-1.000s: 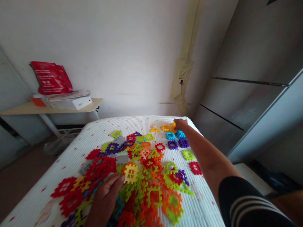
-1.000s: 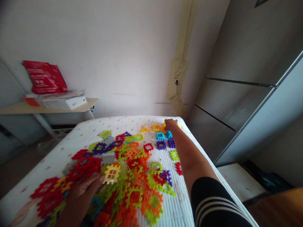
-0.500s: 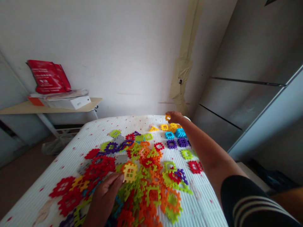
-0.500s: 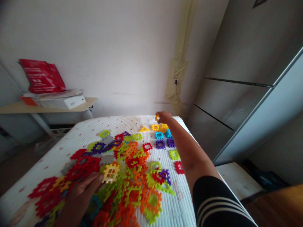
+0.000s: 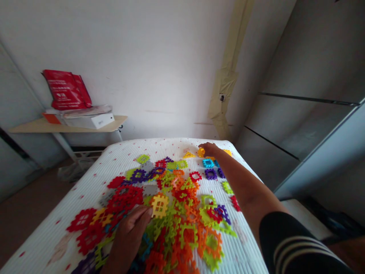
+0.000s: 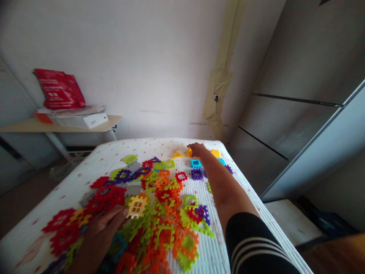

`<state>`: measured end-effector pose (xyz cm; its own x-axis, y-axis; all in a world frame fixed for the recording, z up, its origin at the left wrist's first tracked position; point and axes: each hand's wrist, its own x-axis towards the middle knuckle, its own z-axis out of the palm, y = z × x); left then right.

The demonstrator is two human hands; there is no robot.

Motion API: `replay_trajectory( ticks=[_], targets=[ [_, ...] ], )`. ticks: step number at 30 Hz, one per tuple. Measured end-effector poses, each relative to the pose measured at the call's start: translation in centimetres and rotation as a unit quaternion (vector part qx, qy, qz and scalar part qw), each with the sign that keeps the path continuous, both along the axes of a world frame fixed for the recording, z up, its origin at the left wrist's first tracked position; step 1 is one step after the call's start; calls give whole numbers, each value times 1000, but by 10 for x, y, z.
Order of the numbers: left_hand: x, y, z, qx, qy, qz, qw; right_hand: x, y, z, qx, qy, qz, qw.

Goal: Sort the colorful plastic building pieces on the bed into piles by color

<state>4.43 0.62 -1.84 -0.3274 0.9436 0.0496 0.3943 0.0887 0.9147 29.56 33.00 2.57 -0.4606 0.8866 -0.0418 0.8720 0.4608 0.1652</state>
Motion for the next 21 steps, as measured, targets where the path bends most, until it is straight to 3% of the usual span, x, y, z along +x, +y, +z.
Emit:
replay_trajectory(
  ticks=[14, 17, 21],
  targets=[
    [0, 0, -3, 10, -15, 0, 1000, -6, -10, -3, -4, 5, 16, 1000],
    [1, -1, 2, 19, -8, 7, 1000, -5, -11, 5, 0, 17, 17, 1000],
    [4, -2, 7, 12, -29, 13, 999, -13, -20, 31, 28, 54, 33, 998]
  ],
)
